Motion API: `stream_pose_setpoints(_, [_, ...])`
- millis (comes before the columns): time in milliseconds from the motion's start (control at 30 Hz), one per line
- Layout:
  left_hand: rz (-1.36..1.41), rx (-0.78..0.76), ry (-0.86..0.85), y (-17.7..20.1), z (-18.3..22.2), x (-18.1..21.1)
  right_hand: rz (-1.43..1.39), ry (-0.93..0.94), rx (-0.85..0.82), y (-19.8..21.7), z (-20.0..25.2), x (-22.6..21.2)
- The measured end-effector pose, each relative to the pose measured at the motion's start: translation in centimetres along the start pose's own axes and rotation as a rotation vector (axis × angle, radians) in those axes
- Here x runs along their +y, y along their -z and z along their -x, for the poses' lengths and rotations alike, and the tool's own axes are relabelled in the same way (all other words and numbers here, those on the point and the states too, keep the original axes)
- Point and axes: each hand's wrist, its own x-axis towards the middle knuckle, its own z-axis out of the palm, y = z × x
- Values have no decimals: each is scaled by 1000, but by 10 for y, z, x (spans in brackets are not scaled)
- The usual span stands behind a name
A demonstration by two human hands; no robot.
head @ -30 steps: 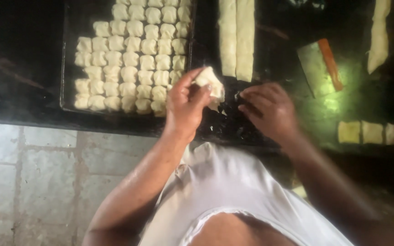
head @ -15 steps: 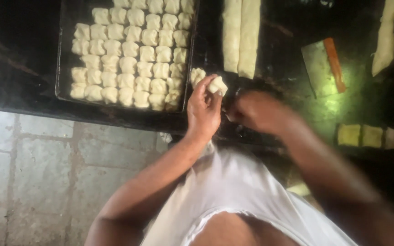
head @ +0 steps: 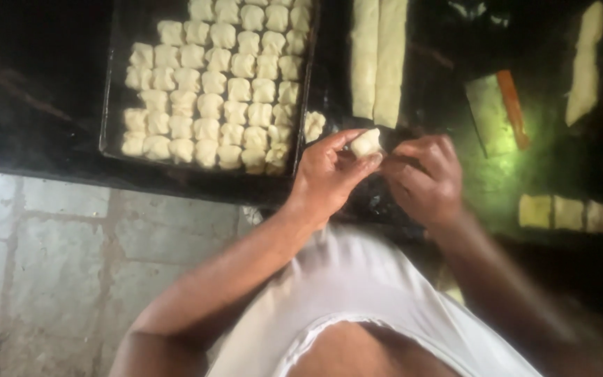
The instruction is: The person is cutting and shaping small pieces of dough into balls and placing them onto a baking tray.
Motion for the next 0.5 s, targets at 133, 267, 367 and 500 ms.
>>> stream_pose_setpoints(133, [-225,11,-123,7,-6,5,-20,105,-29,-1,-7,9])
stream_pose_setpoints(267, [-575,-102,-484,22,-15,-19,42,44,-36,-2,-19,4])
stream_pose_setpoints(367, [-790,-234,-172,25,-16,10,3,-105,-145,-5,-30,-16])
stream_pose_setpoints(500, [-403,-253,89,37,-22,-6,-96,-248,-280,-1,-22,-21])
